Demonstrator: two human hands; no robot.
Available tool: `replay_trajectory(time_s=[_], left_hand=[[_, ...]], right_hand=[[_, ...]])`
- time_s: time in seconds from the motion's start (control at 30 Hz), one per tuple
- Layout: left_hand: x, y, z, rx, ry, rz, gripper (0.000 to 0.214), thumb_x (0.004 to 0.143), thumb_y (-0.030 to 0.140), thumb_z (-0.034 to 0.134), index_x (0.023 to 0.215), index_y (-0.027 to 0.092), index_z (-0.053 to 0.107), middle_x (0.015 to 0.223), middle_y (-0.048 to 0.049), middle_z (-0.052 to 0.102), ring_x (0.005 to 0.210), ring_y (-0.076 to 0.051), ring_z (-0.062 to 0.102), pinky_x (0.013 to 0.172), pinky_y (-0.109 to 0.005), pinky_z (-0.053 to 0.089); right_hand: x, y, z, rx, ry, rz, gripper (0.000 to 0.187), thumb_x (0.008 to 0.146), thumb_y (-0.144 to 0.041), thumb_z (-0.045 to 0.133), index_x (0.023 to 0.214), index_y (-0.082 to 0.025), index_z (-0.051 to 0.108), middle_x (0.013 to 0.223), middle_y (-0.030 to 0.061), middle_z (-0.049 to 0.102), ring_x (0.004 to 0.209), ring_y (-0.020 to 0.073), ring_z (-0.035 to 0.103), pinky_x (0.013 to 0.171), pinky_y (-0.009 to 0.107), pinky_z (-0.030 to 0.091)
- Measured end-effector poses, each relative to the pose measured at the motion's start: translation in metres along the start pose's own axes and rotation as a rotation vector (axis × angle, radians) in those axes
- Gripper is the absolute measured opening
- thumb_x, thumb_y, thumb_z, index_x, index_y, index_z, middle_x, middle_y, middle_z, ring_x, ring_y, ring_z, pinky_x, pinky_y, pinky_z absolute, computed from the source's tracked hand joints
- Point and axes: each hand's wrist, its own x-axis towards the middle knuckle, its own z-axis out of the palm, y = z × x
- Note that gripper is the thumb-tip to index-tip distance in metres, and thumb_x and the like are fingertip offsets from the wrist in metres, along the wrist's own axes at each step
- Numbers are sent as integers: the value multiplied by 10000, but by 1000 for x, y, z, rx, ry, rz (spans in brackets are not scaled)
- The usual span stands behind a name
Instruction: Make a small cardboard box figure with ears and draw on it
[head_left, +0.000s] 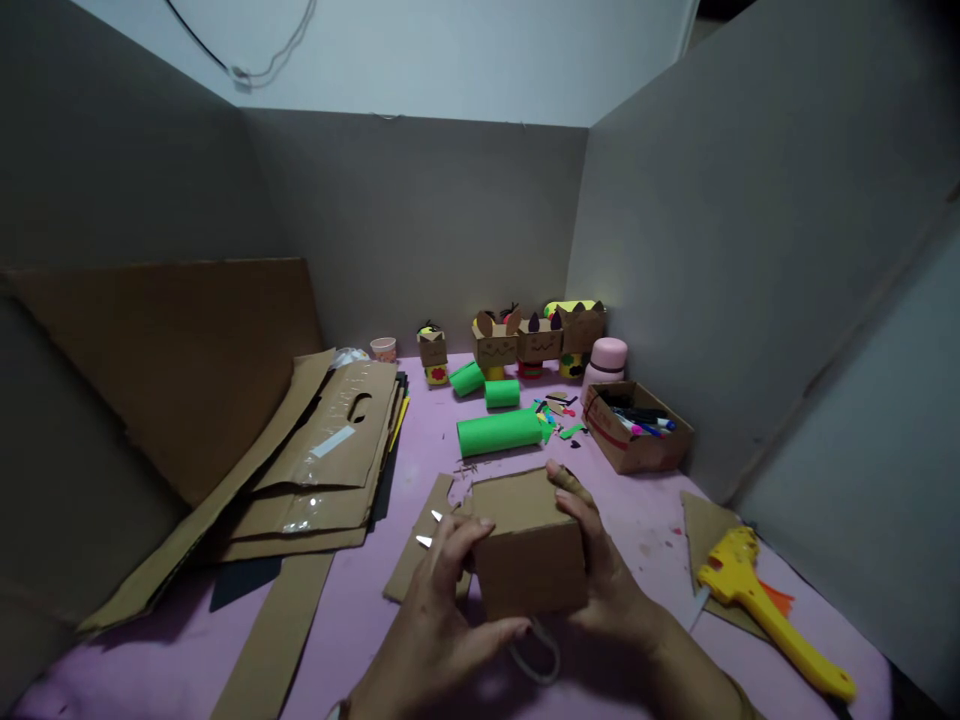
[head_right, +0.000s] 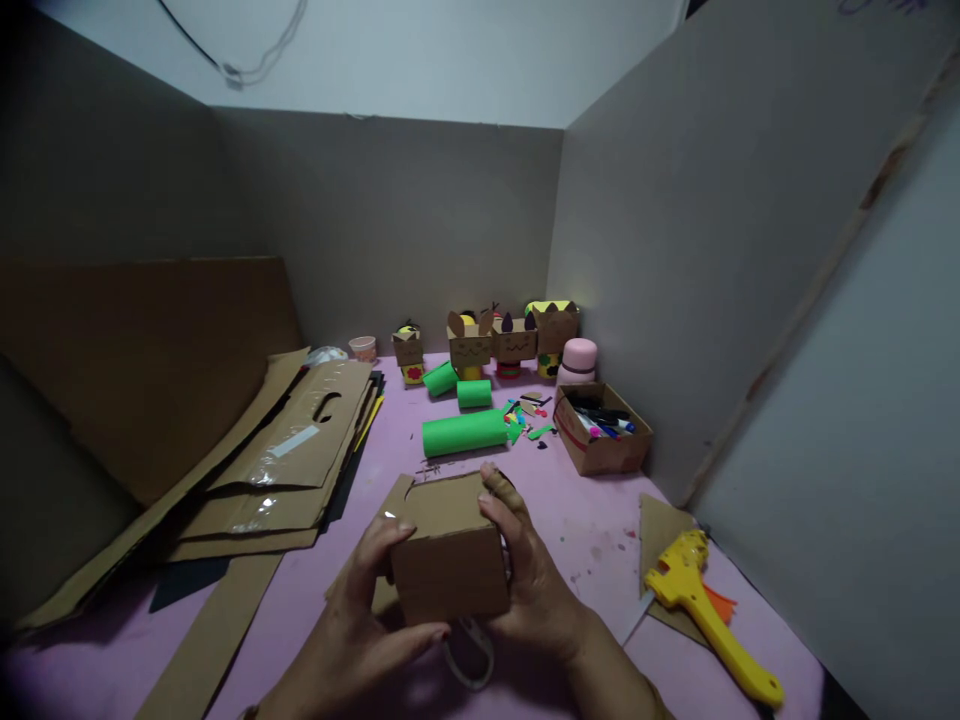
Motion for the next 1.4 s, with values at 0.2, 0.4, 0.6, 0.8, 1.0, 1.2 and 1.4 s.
replay_trajectory(time_s=[0.2,0.4,0.6,0.8,1.0,1.2,1.4], left_hand=[[-1,-3,3,-10,25,47,727,709,315,780,1294,405,357,1214,-69,500,1107,-275,572,859,-410,548],[2,-1,3,-19,14,-31,752,683,320,797,1290,403,362,1238,-71,513,1106,-290,576,882,-464,532],[9,5,-1,44,-72,-161,901,670,313,791,1385,296,244,1389,-176,436,1264,-371,468,997,-583,431],[-1,-3,0,142,24,40,769,729,225,748,1333,372,295,1275,-126,518,1180,-332,557,911,-507,520],[-3,-8,3,205,68,136,748,774,249,713,1372,369,281,1251,-130,527,1147,-317,585,866,-443,552],[-3,-11,5,185,105,201,705,812,187,651,1383,384,287,1215,-103,517,1111,-279,586,834,-398,551],[6,0,3,87,60,-140,793,713,326,761,1383,322,337,1226,-114,515,1053,-302,573,837,-453,522]], right_hand=[[0,4,-1,-59,-13,-17,955,681,-165,769,1420,-423,223,1563,31,193,1432,312,212,1113,502,315],[-1,7,-1,-63,-16,50,967,644,-187,785,1410,-392,232,1529,59,248,1418,327,232,1120,497,300],[1,4,1,-48,-49,225,1001,578,-284,810,1418,-286,265,1406,125,377,1307,367,389,1094,501,330],[-2,6,3,-88,22,0,953,682,-160,759,1410,-436,211,1531,1,195,1425,282,206,1134,447,295],[-5,11,1,-190,26,-93,1024,661,-166,789,1444,-424,183,1562,-2,184,1415,310,228,1116,509,312],[-4,9,0,-281,85,-188,985,715,-142,740,1460,-422,159,1569,-4,179,1390,291,285,1102,483,343],[0,3,1,-193,81,118,1024,580,-356,851,1422,-308,271,1406,130,396,1303,381,376,1079,544,318]])
